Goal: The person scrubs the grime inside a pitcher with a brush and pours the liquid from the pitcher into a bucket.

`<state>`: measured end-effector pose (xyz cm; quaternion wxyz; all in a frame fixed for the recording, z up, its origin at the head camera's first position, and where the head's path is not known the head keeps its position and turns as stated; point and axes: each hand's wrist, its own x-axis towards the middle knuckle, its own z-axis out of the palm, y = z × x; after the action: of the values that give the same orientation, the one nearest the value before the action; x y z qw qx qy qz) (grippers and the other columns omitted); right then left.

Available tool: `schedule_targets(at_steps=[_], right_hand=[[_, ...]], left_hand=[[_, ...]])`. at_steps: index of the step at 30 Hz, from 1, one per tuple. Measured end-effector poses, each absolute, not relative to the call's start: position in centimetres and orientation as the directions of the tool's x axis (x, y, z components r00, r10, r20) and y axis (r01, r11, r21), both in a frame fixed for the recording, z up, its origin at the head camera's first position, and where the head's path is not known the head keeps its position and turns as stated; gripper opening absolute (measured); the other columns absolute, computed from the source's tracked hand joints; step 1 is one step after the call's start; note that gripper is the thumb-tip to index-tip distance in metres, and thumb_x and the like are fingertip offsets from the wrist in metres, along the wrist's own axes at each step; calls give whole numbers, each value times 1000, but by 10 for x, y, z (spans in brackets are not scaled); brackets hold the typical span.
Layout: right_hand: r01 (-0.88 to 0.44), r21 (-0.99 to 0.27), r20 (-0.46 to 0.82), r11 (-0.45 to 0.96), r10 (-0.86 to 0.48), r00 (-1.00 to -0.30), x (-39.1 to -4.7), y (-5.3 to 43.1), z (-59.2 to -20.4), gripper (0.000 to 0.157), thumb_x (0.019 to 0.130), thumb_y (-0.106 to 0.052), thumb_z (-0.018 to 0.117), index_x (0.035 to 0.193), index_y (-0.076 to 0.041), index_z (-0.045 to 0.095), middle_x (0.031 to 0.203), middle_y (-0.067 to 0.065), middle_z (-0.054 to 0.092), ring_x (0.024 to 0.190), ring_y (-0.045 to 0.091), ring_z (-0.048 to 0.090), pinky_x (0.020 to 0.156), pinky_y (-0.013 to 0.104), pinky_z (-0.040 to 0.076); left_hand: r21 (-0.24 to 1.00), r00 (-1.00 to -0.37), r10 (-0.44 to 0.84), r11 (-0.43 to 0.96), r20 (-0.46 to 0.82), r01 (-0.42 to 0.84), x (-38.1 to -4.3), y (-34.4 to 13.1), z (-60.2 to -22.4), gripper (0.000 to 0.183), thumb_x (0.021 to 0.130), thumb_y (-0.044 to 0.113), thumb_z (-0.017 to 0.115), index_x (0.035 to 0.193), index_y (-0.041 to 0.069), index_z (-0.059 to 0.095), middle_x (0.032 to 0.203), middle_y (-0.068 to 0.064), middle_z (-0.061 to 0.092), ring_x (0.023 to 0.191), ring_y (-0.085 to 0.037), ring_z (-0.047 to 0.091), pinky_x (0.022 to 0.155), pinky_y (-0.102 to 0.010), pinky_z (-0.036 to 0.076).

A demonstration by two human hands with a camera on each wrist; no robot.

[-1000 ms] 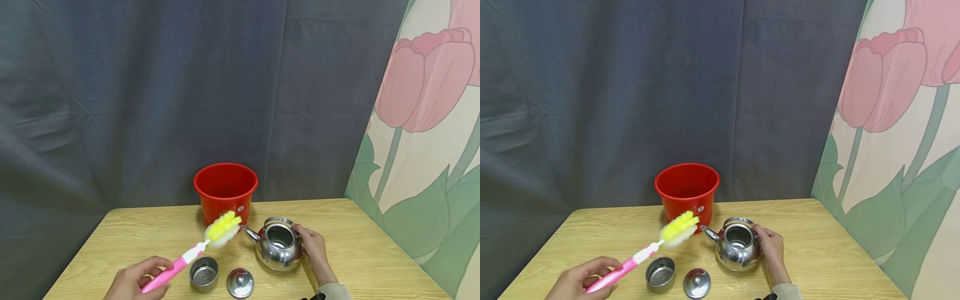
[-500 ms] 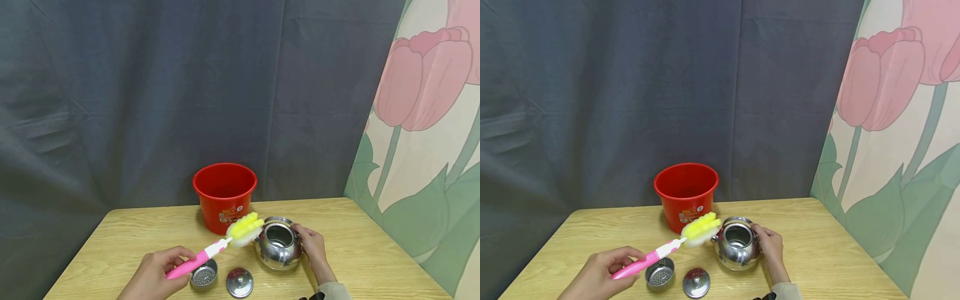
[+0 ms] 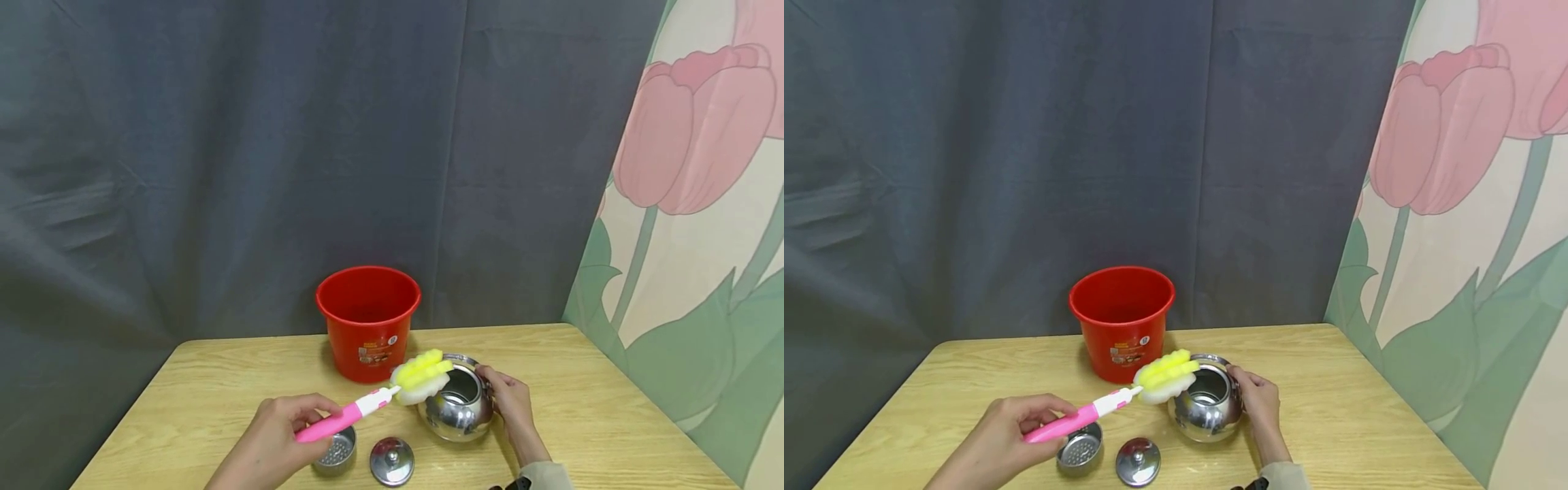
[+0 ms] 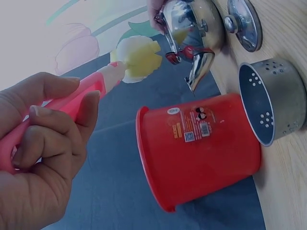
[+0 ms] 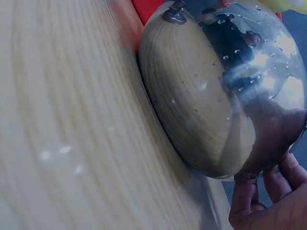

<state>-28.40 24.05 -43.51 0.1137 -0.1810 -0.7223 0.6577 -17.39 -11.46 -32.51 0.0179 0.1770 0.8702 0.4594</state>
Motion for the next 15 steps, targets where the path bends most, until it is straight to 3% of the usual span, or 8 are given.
schedule_targets(at_steps=[15], right_hand=[[122,-990,-82,69,422,-903,-285,240,-435,27,78,-39,72,73,-13,70,76,-7,57,73,12,49,59,27,43]], left_hand=[[823,-913,369,456,172,339,-187,-97,-327,27,75,5,72,100,14,70,77,6,65,67,-13,59,60,-24,51]])
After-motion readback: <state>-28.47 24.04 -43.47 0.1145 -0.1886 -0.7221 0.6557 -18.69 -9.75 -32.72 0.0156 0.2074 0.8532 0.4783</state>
